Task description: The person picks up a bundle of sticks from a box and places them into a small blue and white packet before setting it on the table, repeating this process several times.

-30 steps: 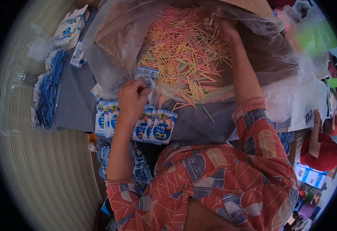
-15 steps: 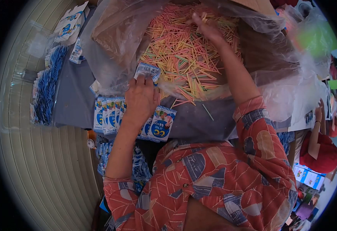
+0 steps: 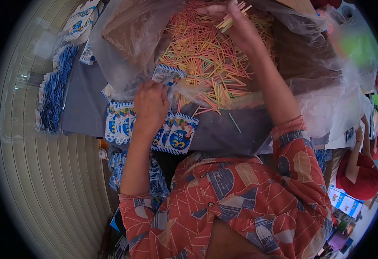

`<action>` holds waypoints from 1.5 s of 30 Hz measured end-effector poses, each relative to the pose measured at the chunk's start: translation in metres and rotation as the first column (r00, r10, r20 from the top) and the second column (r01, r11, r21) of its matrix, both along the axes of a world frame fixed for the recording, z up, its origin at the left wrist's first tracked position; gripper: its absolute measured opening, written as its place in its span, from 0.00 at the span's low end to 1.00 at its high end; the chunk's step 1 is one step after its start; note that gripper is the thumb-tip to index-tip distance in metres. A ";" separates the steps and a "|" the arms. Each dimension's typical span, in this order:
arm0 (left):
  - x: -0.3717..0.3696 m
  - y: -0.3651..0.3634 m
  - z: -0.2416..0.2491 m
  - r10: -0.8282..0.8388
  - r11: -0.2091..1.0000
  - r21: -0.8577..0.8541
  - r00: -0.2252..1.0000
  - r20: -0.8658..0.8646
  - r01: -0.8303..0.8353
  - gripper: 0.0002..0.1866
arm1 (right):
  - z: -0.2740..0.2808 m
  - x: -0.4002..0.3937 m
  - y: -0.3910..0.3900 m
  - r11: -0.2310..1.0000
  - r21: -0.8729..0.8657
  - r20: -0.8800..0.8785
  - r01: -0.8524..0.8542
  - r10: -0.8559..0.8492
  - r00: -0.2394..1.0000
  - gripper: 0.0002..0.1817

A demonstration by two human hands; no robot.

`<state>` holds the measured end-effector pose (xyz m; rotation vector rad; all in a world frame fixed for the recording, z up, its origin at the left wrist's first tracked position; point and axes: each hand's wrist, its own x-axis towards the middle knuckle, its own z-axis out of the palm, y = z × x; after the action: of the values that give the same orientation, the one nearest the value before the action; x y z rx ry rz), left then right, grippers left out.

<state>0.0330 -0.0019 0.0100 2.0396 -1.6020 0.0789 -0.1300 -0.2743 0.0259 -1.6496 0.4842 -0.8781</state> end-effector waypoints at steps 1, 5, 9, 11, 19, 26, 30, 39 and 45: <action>0.002 0.003 0.001 0.003 1.000 0.011 1.000 0.024 -0.003 0.06 | 0.005 0.005 0.015 0.996 0.039 0.056 -0.083 0.081 0.995 0.33; 0.005 0.003 0.002 -0.148 0.981 -0.193 0.748 -0.648 0.027 0.05 | 0.032 0.021 0.080 0.909 0.113 0.308 -0.401 0.352 0.884 0.34; -0.005 0.003 -0.003 -0.287 0.926 -0.375 0.556 -0.780 -0.049 0.07 | 0.059 0.023 0.122 0.910 0.129 0.355 -0.394 0.329 0.875 0.38; -0.013 0.002 -0.002 -0.319 0.901 -0.425 0.537 -0.781 -0.083 0.07 | 0.053 0.029 0.128 0.937 0.042 0.335 -0.346 0.314 0.889 0.37; -0.033 -0.007 -0.003 -0.374 0.877 -0.473 0.493 -0.785 -0.088 0.06 | 0.044 0.018 0.141 0.959 -0.191 0.032 -0.210 0.220 0.975 0.36; -0.033 -0.008 -0.015 -0.384 0.881 -0.469 0.494 -0.780 -0.056 0.07 | 0.029 0.012 0.132 0.942 -0.072 0.012 -0.326 0.328 0.945 0.25; -0.040 -0.010 -0.008 -0.379 0.912 -0.406 0.247 -0.892 -0.066 0.07 | 0.041 0.010 0.126 0.904 -0.087 0.096 -0.419 0.426 0.900 0.22; -0.057 -0.024 0.007 -0.476 0.879 -0.476 0.079 -0.876 0.021 0.11 | 0.058 0.008 0.129 0.862 0.186 0.072 -0.472 0.467 0.881 0.28; -0.055 -0.029 0.008 -0.483 0.875 -0.483 -0.004 -0.876 0.029 0.12 | 0.066 0.003 0.127 0.942 -0.160 0.119 -0.294 0.314 0.942 0.33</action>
<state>-0.0220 -0.0311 0.0182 0.8465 -0.7936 -0.9917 -0.1266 -0.1471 0.0915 -1.7168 0.0628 -0.8037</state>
